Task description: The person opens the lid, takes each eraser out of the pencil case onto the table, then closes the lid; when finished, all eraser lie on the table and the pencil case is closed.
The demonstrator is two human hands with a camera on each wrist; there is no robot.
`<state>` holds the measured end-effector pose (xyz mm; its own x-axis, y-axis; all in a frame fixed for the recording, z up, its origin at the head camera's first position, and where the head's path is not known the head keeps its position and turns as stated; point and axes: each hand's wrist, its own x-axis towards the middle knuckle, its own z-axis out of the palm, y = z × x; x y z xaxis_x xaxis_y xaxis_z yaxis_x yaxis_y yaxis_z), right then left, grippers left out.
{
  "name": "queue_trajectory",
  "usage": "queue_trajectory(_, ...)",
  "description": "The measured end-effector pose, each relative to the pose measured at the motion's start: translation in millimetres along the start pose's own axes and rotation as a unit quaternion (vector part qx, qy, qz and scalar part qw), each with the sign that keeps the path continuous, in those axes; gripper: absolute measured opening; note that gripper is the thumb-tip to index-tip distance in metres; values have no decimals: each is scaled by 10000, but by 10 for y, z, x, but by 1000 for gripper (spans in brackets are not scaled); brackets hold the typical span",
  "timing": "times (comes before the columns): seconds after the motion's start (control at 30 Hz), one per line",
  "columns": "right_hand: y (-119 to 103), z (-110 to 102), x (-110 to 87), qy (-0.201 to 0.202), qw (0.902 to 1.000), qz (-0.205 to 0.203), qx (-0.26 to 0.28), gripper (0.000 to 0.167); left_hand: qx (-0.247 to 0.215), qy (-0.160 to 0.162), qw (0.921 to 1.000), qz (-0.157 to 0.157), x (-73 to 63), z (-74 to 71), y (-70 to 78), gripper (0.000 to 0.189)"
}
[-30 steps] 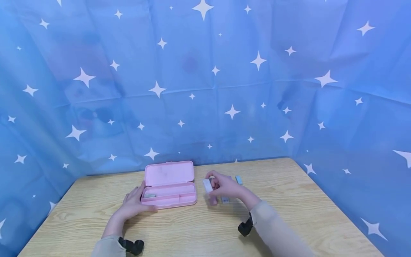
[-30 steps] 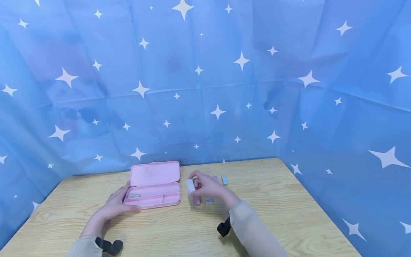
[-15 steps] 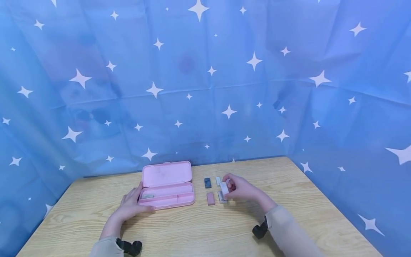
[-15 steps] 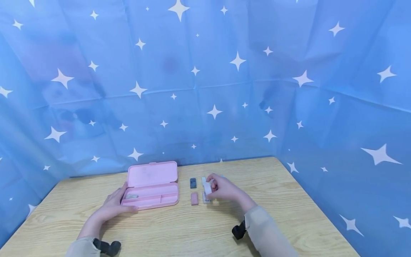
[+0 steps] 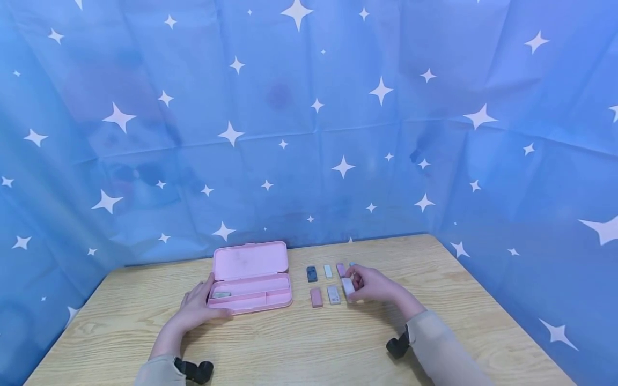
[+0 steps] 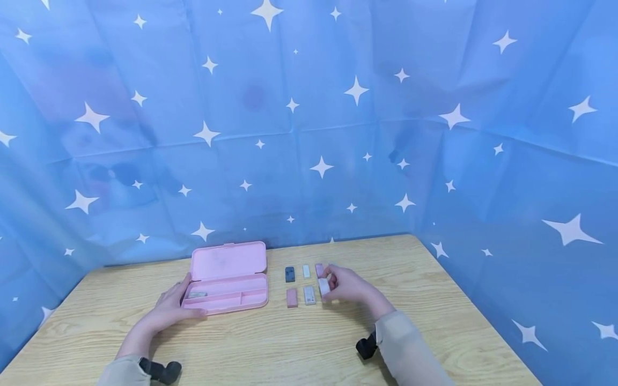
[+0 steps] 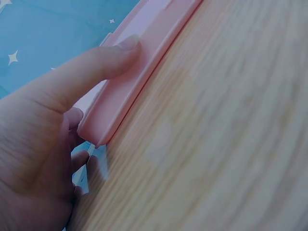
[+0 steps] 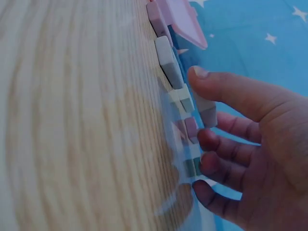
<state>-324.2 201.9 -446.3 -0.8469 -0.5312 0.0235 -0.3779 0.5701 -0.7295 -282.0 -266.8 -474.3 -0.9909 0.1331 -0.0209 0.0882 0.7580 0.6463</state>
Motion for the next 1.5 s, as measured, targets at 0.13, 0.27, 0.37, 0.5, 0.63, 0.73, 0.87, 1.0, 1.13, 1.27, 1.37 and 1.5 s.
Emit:
queue_trajectory(0.13,-5,3,-5,-14,9999,52,-96,43,13,9,10000,3,-2,1,-3,128)
queue_trajectory(0.27,-11,3,1,-37,9997,105,-239,43,0,3,10000,-32,-8,2,2,128)
queue_trajectory(0.37,-25,5,2,-72,9994,161,-311,43,4,0,10000,-53,-9,2,7,128)
queue_trajectory(0.5,-33,11,9,-96,9990,229,-373,42,12,5,10000,-46,-10,-3,16,128)
queue_trajectory(0.63,-38,11,12,-98,9988,209,-434,42,-6,1,10000,-47,-12,-14,28,128)
queue_trajectory(0.73,-40,12,18,-119,9986,206,-473,43,-25,-16,10000,-63,-18,-21,37,128)
queue_trajectory(0.87,-49,8,29,-138,9980,274,-556,47,-13,-26,10000,-65,-27,-24,43,127)
queue_trajectory(1.0,-143,-26,32,-207,9951,446,-860,56,-11,-46,10000,-60,-22,-19,39,127)
queue_trajectory(1.13,-344,-101,75,-338,9922,362,-1146,54,0,-32,10000,-64,-4,-14,32,128)
queue_trajectory(1.27,-559,-129,204,-613,9903,63,-1242,44,-23,-41,9999,-129,-1,-4,13,129)
queue_trajectory(1.37,-698,-77,357,-852,9877,-90,-1310,41,-35,-60,9999,-148,-2,3,4,129)
queue_trajectory(1.5,-870,76,619,-1087,9845,-399,-1317,39,-33,-50,9999,-90,-6,-1,14,128)
